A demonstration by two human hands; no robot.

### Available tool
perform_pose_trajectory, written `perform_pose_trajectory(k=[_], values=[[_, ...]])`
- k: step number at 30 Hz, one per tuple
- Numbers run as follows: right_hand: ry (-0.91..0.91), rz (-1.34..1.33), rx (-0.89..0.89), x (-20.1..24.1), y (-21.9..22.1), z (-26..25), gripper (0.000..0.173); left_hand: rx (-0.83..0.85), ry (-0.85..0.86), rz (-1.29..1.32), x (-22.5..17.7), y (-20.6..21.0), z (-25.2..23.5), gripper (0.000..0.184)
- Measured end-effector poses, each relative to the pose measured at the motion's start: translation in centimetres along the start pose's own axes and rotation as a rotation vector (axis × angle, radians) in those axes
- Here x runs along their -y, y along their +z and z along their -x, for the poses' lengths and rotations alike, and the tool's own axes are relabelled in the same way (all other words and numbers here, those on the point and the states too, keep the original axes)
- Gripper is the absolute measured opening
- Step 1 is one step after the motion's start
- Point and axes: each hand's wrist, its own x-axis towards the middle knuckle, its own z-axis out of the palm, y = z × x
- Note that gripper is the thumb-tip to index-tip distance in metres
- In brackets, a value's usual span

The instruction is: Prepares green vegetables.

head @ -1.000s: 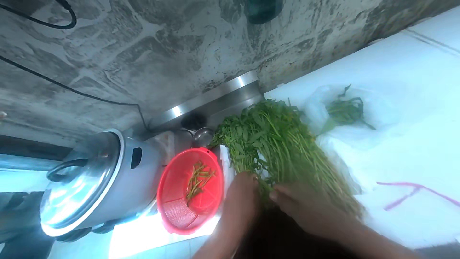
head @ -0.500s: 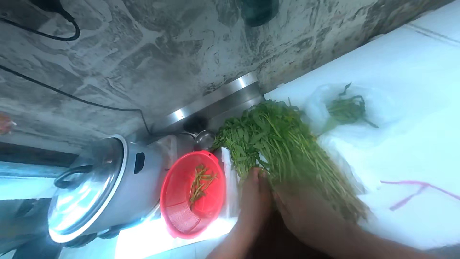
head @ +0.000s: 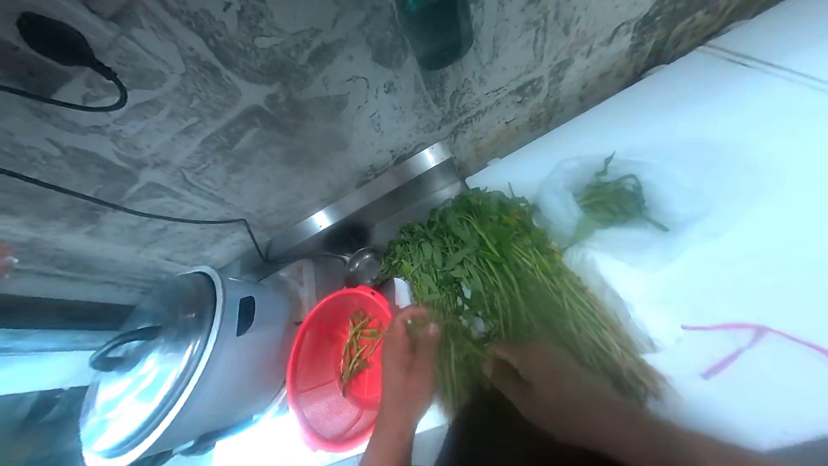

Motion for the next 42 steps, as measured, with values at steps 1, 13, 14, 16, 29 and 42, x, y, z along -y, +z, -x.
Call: perform_pose_trajectory(k=[1,13,14,16,29,42], values=[[-0.011,-0.044,0.020,-0.2,-0.2,-0.1,0.036,0.069,0.118,-0.091,-0.4,-0.2,0.2,0.023],[-0.015,0.101,0.018,-3.4,-2.2,-0.3,0.033,0.557,0.243,-0.523,-0.6,-1.9,0.1,0.032],[-0.029,0.070,0.036,-3.4,-2.2,-0.3,0.031,0.597,0.226,-0.547,-0.6,-1.8,0.1,0.032],[-0.034,0.005,0.069,-3.2,-2.1,-0.2,0.029,0.651,0.208,-0.594,-0.8,-1.3,0.2,0.031],[-0.451,0.257,-0.461,0.2,3.2,0.3,0.030,-0.248,-0.870,0.487,0.8,3.7,-1.9,0.021],[0.109,-0.239,0.095,-1.2,-2.3,-1.5,0.029,0.445,0.005,-0.223,-0.6,2.1,0.6,0.026]])
